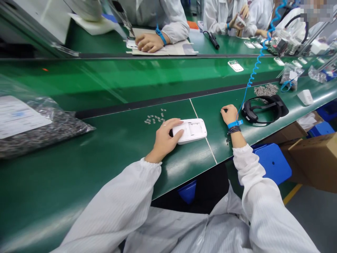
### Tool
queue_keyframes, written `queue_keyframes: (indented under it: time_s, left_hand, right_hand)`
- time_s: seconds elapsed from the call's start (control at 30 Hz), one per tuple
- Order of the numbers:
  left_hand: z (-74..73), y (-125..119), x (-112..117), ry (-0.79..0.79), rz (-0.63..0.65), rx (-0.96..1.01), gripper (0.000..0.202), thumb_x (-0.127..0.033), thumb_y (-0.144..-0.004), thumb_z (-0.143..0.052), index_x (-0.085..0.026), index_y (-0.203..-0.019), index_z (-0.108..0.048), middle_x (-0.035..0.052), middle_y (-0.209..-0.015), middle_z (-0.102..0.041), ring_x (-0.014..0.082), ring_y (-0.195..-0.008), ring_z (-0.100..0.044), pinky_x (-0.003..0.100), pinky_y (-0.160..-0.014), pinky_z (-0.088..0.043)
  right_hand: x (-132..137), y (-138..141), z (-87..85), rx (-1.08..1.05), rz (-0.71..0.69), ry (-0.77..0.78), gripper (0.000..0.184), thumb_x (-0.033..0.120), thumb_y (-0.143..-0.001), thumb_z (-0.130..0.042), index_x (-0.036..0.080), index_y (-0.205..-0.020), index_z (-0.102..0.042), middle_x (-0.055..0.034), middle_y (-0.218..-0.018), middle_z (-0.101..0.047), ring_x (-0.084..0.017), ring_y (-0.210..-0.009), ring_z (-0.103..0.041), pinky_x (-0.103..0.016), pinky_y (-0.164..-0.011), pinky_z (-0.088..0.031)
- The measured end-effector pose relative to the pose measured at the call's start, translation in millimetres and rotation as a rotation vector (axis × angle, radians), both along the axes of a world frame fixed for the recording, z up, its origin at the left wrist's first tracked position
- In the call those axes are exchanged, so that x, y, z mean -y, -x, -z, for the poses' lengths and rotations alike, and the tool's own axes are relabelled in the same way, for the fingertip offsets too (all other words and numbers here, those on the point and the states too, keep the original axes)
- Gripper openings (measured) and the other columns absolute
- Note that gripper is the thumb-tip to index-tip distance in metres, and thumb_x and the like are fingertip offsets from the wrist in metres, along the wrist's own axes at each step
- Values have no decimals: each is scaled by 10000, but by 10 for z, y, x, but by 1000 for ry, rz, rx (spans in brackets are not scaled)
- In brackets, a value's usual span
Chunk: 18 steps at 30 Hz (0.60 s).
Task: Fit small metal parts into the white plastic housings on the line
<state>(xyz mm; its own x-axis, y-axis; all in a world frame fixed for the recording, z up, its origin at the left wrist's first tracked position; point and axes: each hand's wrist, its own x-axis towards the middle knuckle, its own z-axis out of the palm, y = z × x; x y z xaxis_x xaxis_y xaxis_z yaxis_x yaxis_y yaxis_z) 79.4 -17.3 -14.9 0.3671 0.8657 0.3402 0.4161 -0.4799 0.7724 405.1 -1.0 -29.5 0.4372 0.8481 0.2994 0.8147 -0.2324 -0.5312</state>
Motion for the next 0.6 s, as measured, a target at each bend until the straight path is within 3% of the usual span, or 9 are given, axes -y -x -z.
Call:
queue_keyframes:
  time_s: [0.13, 0.37, 0.6]
  left_hand:
    - [25, 7, -5, 4, -3, 10, 313, -344, -879, -565, -206, -1132, -688, 100, -1285, -677, 277, -1249, -599, 490, -1123, -440]
    - [-3, 9, 6, -5, -7, -44, 377, -360, -889, -540, -179, -1199, -654, 117, -1298, -668, 281, -1264, -585, 487, -1137, -431]
    - [-63, 150, 38, -78, 143, -190, 671, -528, -844, -639, -198, -1415, -515, 154, -1516, -501, 349, -1410, -449, 572, -1171, -371]
  right_hand:
    - [5, 2, 23, -72, -31, -43, 118, 247, -853, -645, 178, -845, -740, -89, -961, -749, -223, -847, -687, -397, -919, -555]
    - [-76, 29, 88, -513, -41, -199, 141, 264, -826, -643, 150, -899, -685, -55, -822, -733, -186, -736, -707, -322, -707, -598]
    - [-92, 0, 105, -453, -53, -211, 182, 262, -720, -696, 149, -855, -742, -47, -772, -744, -197, -720, -712, -355, -765, -608]
